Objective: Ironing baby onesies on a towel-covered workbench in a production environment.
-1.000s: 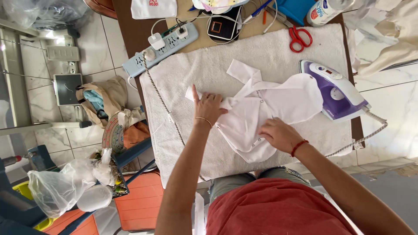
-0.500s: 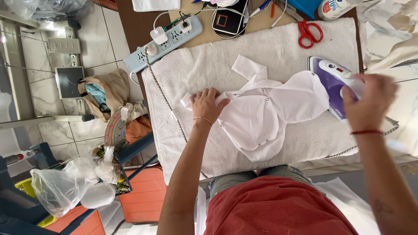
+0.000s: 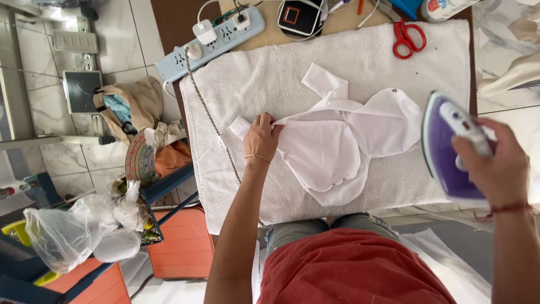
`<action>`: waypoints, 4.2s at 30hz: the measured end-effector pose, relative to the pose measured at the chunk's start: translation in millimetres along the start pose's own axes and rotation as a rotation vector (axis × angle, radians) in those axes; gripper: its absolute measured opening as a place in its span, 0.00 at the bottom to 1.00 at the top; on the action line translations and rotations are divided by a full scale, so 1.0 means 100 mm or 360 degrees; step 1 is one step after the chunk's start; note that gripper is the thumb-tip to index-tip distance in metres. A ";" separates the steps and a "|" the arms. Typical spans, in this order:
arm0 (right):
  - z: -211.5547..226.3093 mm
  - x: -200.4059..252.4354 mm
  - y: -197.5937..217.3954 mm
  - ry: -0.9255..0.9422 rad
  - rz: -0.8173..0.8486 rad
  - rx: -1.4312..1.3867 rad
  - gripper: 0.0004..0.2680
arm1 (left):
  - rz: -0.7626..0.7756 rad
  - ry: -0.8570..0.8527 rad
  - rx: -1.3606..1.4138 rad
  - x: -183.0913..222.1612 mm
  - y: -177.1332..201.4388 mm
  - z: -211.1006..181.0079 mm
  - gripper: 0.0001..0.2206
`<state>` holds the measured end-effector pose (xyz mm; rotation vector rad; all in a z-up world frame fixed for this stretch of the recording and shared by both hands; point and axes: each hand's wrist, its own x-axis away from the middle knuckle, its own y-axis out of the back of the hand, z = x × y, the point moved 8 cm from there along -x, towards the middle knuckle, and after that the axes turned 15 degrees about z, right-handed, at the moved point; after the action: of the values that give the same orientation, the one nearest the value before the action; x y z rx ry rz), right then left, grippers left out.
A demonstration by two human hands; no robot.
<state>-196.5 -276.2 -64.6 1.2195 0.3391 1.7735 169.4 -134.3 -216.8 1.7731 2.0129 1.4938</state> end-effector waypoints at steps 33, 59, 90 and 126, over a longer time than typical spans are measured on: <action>1.17 0.20 -2.14 0.1051 0.0877 0.1269 0.18 | 0.0073 -0.0006 0.0416 0.07 0.32 0.40 0.08; 0.34 0.00 -1.61 -0.0030 0.0577 0.0877 0.20 | -0.0020 0.0158 0.0247 0.06 0.29 0.47 0.06; 1.08 0.32 -2.15 0.0880 0.0800 0.1315 0.18 | 0.0132 0.0228 0.0140 0.16 0.29 0.53 0.11; 1.65 0.17 -2.50 0.0563 0.0806 0.0621 0.20 | 0.0181 0.0351 0.0195 0.09 0.22 0.64 0.12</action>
<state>74.2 -172.6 -141.3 1.3356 0.6482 2.4568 221.7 -91.9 -230.6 1.8716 2.1817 1.7024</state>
